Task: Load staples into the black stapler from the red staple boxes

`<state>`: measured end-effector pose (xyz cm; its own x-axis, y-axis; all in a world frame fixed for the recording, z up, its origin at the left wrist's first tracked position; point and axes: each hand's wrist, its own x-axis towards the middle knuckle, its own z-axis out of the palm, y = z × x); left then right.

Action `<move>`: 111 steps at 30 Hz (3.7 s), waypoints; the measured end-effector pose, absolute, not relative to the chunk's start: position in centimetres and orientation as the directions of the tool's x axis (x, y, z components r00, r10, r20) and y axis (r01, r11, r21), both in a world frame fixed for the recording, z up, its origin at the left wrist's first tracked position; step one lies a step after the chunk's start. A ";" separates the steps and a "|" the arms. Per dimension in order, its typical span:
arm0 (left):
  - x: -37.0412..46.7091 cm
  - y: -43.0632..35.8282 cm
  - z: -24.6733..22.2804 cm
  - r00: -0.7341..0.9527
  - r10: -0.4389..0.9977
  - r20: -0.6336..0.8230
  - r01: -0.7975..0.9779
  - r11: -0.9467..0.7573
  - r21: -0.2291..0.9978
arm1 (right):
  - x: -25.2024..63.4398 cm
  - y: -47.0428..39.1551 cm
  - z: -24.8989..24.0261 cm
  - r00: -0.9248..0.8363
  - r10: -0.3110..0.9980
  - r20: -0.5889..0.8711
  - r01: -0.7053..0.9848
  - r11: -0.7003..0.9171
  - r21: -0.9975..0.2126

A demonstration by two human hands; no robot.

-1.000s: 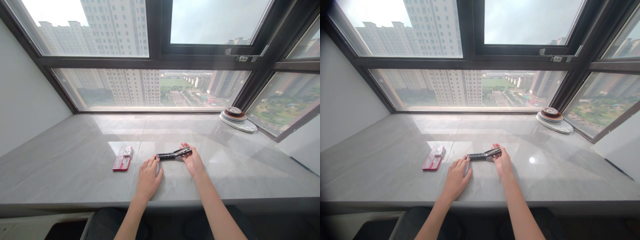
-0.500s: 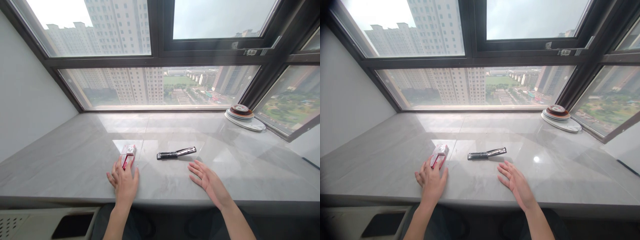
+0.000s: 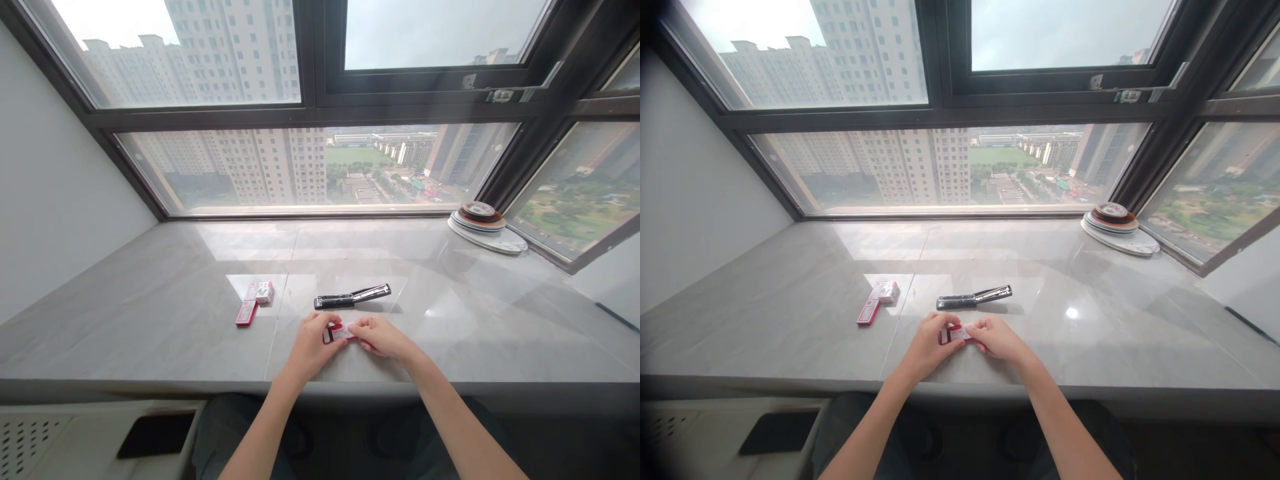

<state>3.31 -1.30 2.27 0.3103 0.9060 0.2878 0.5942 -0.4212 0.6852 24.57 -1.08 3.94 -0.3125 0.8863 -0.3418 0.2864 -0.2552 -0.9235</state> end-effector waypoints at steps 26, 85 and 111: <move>2.4 -1.2 2.0 0.326 0.900 0.288 0.534 -0.427 0.729 | 20.9 1.8 6.6 -0.319 0.945 -0.073 0.932 0.298 -0.209; 2.4 3.0 0.4 0.276 0.902 0.331 0.668 -0.428 0.609 | 23.6 1.6 5.9 -0.302 0.937 0.173 0.734 0.345 -0.585; 2.2 3.1 0.7 0.267 0.905 0.331 0.653 -0.422 0.629 | 24.4 -2.0 2.1 0.080 0.996 0.041 0.420 0.003 -0.907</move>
